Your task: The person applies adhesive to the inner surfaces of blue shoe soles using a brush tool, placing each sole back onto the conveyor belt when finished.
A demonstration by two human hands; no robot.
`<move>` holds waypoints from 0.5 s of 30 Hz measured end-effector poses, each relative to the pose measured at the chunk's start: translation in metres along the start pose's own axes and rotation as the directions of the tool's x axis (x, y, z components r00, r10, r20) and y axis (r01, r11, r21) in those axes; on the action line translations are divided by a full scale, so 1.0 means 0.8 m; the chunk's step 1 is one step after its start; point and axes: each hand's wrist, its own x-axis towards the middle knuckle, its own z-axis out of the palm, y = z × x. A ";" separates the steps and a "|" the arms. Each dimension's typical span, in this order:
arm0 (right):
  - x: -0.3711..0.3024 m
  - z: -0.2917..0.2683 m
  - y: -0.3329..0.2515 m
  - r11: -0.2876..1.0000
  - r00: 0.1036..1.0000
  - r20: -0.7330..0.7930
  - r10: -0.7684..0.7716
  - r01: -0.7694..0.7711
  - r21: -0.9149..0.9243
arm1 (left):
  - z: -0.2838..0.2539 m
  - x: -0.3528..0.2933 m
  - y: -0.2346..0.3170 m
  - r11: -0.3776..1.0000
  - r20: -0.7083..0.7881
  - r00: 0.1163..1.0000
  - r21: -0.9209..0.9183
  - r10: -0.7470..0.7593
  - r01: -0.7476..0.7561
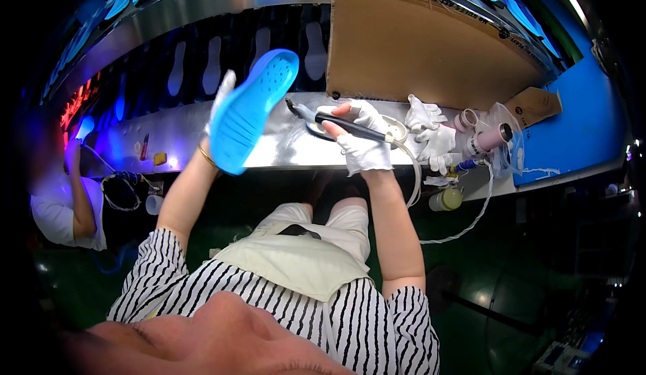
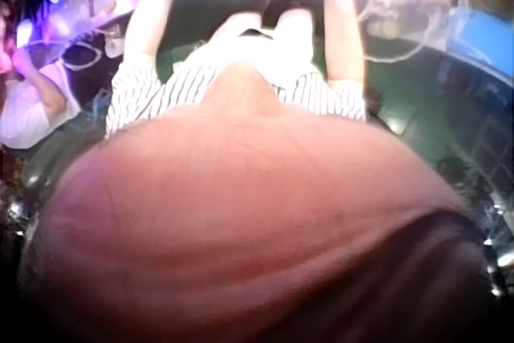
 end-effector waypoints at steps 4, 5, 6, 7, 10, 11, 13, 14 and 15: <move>-0.008 0.014 0.026 0.994 0.992 -0.070 -0.105 0.105 -0.015 | 0.005 -0.017 -0.081 0.988 0.032 0.999 -0.150 0.032 -0.027; -0.005 0.014 0.030 0.988 0.984 -0.093 -0.150 0.147 -0.047 | 0.009 -0.019 -0.096 0.988 0.023 0.998 -0.143 0.063 -0.059; -0.002 0.012 0.033 0.979 0.974 -0.117 -0.196 0.186 -0.084 | 0.012 -0.017 -0.107 0.993 0.090 0.995 -0.110 0.050 -0.040; 0.003 0.008 0.027 0.976 0.980 -0.108 -0.169 0.151 -0.156 | 0.016 -0.014 -0.118 0.989 0.092 0.995 -0.148 0.039 -0.025; 0.007 0.019 0.040 0.795 0.886 -0.015 -0.463 0.407 -0.449 | 0.023 -0.008 -0.139 0.995 0.041 0.995 -0.054 0.086 -0.083; -0.002 0.026 0.041 0.906 0.925 0.024 -0.380 0.377 -0.192 | 0.016 -0.003 -0.144 0.992 -0.033 0.992 0.000 0.124 -0.124; -0.020 0.035 0.025 0.924 0.942 0.117 -0.315 0.332 -0.190 | 0.032 -0.004 -0.145 0.990 -0.104 0.988 -0.070 0.114 -0.122; -0.025 0.032 0.023 0.939 0.962 0.142 -0.233 0.261 -0.226 | 0.029 -0.005 -0.143 0.990 -0.080 0.989 -0.056 0.127 -0.131; -0.031 0.033 0.014 0.976 0.983 0.077 -0.165 0.174 -0.128 | 0.024 -0.006 -0.141 0.990 -0.057 0.989 -0.040 0.134 -0.136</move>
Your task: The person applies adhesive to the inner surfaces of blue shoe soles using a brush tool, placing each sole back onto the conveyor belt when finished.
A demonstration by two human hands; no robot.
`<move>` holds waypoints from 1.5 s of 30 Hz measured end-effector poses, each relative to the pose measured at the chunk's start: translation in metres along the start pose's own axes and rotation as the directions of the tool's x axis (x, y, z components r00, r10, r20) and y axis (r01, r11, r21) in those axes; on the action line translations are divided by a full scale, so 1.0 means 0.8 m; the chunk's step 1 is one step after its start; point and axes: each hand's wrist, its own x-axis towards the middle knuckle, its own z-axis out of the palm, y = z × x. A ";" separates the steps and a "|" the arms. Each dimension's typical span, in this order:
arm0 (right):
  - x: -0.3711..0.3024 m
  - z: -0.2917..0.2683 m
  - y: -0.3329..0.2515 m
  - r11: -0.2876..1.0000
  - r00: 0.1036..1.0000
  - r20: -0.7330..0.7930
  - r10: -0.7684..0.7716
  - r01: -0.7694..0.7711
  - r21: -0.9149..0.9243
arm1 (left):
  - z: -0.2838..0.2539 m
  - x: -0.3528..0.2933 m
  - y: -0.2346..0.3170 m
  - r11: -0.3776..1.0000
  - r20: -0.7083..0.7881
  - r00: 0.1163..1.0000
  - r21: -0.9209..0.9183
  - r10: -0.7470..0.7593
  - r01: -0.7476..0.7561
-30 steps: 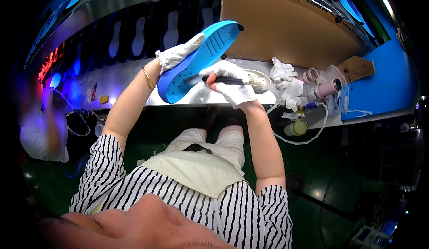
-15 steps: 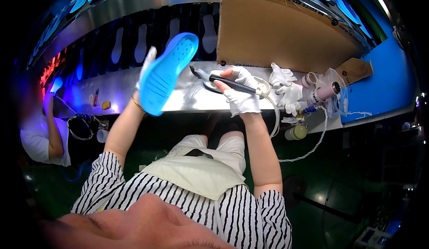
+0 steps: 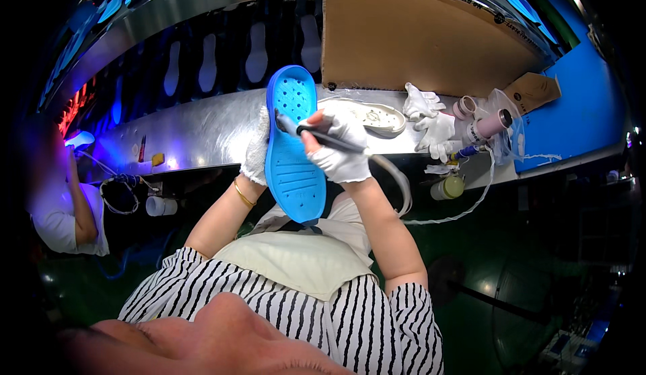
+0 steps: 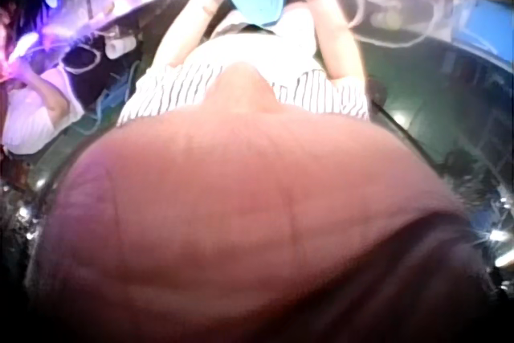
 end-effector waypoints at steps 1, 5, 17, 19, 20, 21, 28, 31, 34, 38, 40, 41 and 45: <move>0.002 -0.004 0.003 0.999 0.998 -0.046 -0.031 0.032 0.021 | -0.002 0.000 0.003 1.000 0.024 1.000 0.016 0.006 -0.006; -0.001 0.002 0.037 0.963 0.980 0.049 -0.195 0.200 -0.181 | 0.000 0.015 0.008 0.997 0.025 0.999 0.063 0.037 -0.038; -0.022 0.017 0.001 0.988 0.982 0.170 -0.079 0.100 -0.118 | 0.000 0.026 0.040 0.993 0.002 0.998 0.105 0.059 -0.058; -0.009 0.002 -0.008 0.964 0.987 0.123 -0.101 0.128 -0.234 | 0.006 0.029 0.044 0.994 0.030 0.998 0.085 0.062 -0.065; -0.001 -0.002 0.005 0.980 0.996 0.024 -0.090 0.093 -0.179 | 0.013 0.030 0.044 0.999 0.055 0.997 0.017 0.047 -0.048; 0.012 -0.009 0.004 0.915 0.967 0.062 -0.247 0.253 -0.313 | 0.020 0.022 0.042 0.998 0.089 0.995 -0.032 0.049 -0.047; 0.001 -0.007 -0.007 0.997 0.999 -0.022 0.035 -0.033 0.070 | 0.015 0.002 0.010 0.996 0.076 0.994 0.043 0.080 -0.084; -0.025 0.018 -0.022 0.980 0.986 0.110 0.124 -0.139 0.145 | 0.027 0.007 0.017 0.995 0.194 0.977 0.031 0.086 -0.093; -0.017 0.004 -0.017 0.989 0.997 -0.004 0.078 -0.077 0.129 | 0.030 0.011 0.025 0.982 0.175 0.975 0.107 0.137 -0.157; -0.020 0.021 0.000 0.996 0.996 -0.046 -0.076 0.078 0.041 | 0.039 0.017 0.025 0.977 0.226 0.955 0.039 0.194 -0.208; -0.026 0.028 -0.012 0.994 0.996 0.084 -0.003 -0.007 0.112 | 0.035 0.016 0.031 0.981 0.222 0.957 0.017 0.186 -0.195; -0.030 0.026 -0.021 0.965 0.974 0.160 0.158 -0.187 0.185 | 0.037 0.014 0.033 0.981 0.218 0.957 -0.005 0.192 -0.196; -0.019 0.006 -0.005 0.902 0.969 0.031 0.246 -0.240 0.359 | 0.032 0.014 0.038 0.974 0.217 0.950 -0.005 0.224 -0.228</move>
